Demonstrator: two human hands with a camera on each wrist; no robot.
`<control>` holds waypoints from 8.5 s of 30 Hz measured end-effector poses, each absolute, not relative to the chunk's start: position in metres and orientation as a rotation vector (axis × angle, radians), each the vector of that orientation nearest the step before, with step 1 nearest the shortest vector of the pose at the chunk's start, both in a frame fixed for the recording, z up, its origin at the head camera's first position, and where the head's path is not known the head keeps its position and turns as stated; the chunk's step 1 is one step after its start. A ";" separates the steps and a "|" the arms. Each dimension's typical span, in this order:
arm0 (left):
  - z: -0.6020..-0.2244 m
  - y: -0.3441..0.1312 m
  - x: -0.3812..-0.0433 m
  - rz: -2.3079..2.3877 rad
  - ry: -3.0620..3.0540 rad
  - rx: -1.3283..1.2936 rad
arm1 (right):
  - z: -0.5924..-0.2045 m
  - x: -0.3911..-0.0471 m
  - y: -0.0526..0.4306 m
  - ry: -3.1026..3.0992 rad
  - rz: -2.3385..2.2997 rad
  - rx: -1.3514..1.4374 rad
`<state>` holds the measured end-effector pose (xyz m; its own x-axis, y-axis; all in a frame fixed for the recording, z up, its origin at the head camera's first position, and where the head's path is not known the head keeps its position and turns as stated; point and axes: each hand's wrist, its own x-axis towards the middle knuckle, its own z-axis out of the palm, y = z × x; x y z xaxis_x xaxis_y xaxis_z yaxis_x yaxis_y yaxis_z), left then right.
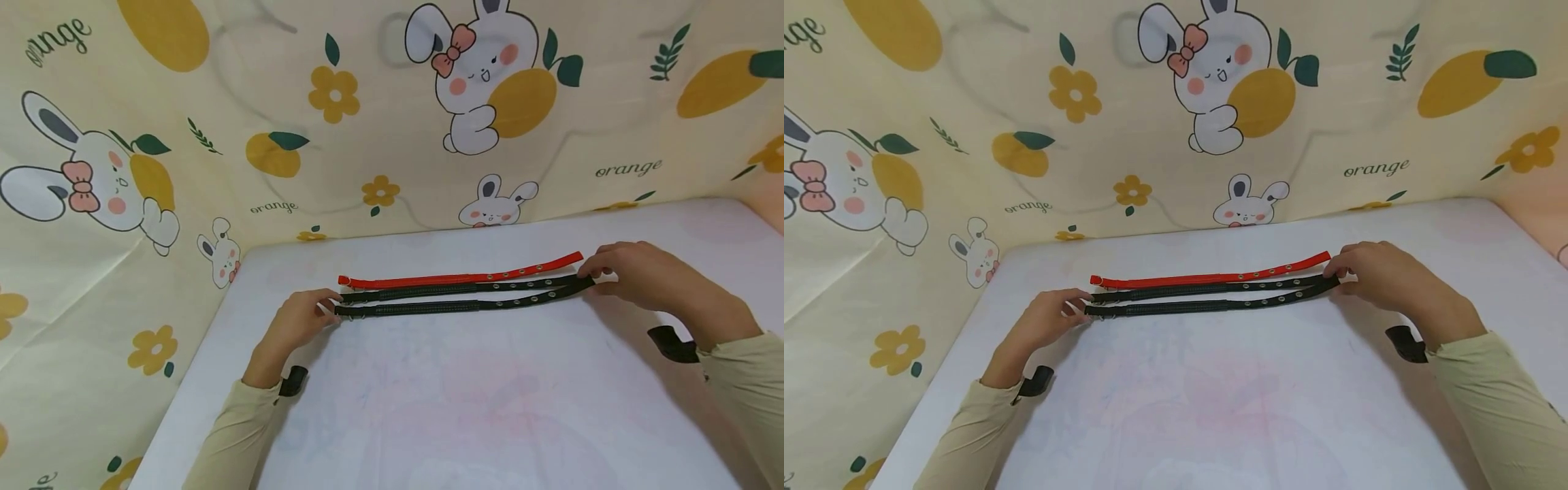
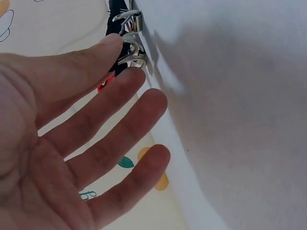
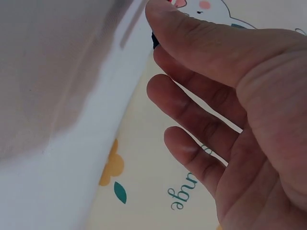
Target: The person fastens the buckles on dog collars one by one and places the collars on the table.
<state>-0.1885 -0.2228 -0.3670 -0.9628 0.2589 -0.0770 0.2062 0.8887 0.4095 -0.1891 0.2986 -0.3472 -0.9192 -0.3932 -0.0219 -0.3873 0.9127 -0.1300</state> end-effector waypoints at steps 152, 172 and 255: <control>-0.326 -0.099 -0.166 2.256 2.266 0.524 | -0.306 -0.163 0.152 2.933 -1.265 -0.824; -0.327 -0.092 -0.159 2.191 2.215 0.490 | -0.313 -0.153 0.134 2.927 -1.307 -0.891; -0.323 -0.095 -0.161 2.170 2.204 0.462 | -0.308 -0.156 0.143 2.963 -1.302 -0.981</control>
<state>-0.1610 -0.0950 -0.3229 -0.9563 0.2179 0.1948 0.1983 -0.0063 0.9801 -0.1563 0.1428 -0.3080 -0.8055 -0.4095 0.4283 -0.5925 0.5421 -0.5959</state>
